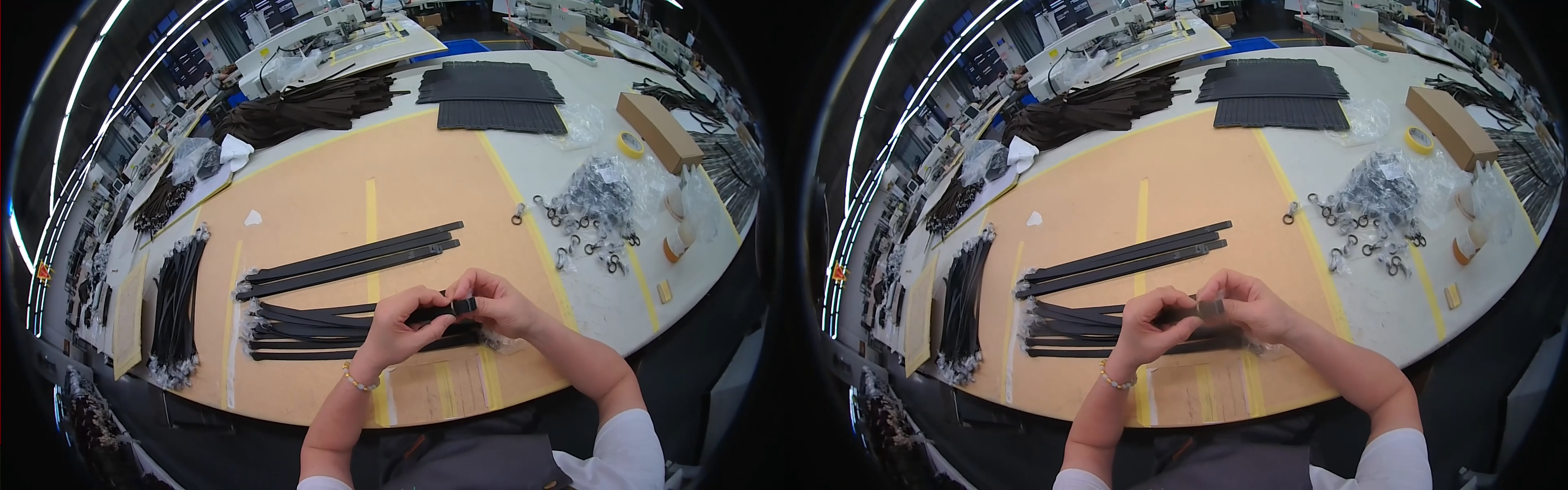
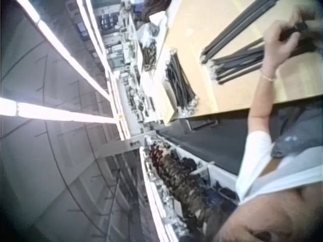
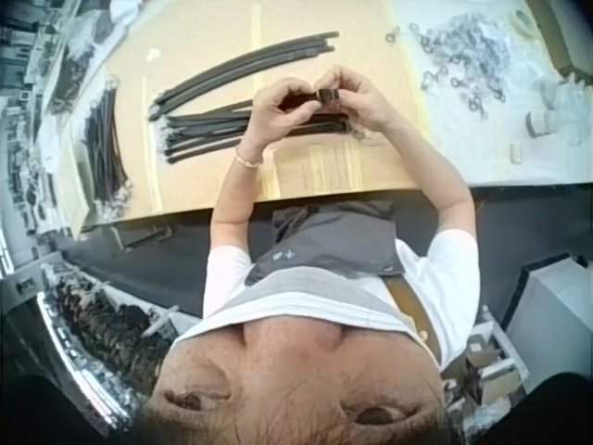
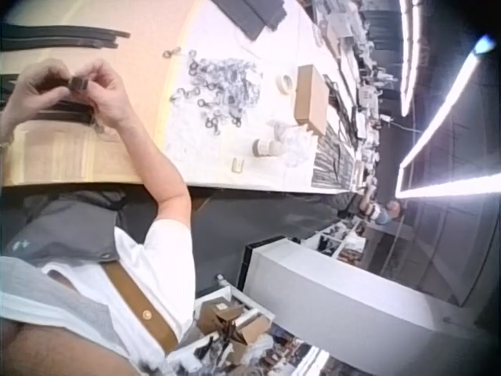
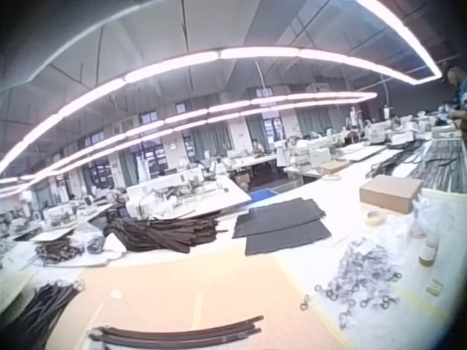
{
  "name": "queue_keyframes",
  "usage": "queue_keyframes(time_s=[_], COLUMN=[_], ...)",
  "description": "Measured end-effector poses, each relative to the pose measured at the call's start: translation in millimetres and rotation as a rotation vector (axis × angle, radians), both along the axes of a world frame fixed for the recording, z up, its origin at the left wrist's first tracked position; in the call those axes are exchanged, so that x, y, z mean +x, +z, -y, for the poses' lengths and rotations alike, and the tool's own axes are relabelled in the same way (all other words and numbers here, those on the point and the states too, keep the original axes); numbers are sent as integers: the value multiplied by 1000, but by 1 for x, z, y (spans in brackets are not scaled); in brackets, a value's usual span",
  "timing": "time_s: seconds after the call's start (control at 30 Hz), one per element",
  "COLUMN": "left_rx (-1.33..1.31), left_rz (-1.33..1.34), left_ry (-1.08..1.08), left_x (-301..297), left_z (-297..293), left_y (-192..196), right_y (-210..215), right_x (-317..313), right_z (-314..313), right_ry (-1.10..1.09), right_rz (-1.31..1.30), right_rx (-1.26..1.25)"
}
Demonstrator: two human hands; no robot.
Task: Attaching metal rings and clips to black leather straps on a workshop table.
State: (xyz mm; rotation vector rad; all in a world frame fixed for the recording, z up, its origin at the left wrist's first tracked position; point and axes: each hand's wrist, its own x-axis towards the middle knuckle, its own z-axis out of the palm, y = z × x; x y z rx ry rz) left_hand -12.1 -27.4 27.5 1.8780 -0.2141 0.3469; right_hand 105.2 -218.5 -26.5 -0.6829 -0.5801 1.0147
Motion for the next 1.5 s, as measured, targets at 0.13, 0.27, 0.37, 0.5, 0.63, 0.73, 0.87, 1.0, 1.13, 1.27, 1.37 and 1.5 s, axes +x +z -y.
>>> queue_keyframes(time_s=[0.13, 0.27, 0.37, 0.5, 0.63, 0.73, 0.87, 1.0, 1.13, 1.27, 1.37, 1.5], left_rx=[-12, -77, -63, -45, 63, 144, 242, 310, 290, 280, 248, 196], left_rz=[4, 5, 10, 61, 107, 69, 49, 13, 2, -135, -182, -158], left_ry=[46, 19, -6, 7, 6, -12, -41, -41, 33, -21, -22, 3], left_x=[-1, 1, 1, 2, -1, -3, -2, -1, 4, 4, 3, 4], left_z=[-4, -5, -4, 0, -1, -2, -1, 2, 1, -5, -8, -6], left_y=[2, 6, 7, 0, 2, 8, 5, 4, -1, 5, 5, 0], right_y=[5, 10, 6, 3, 16, 28, 34, 32, 28, 24, 25, 26], right_x=[7, 9, 9, 9, 9, 6, -2, -5, -1, -1, -1, 0], right_z=[-1, 0, -2, -2, 2, 6, 6, 3, 2, 0, 0, 1], right_ry=[66, 96, 94, 111, 107, 115, 47, -54, -79, -45, -15, 6], right_rz=[33, -56, -75, -53, 53, 198, 310, 490, 553, 417, 353, 329], right_rx=[-13, -4, -5, 15, -102, -241, -311, -468, -520, -500, -502, -507])
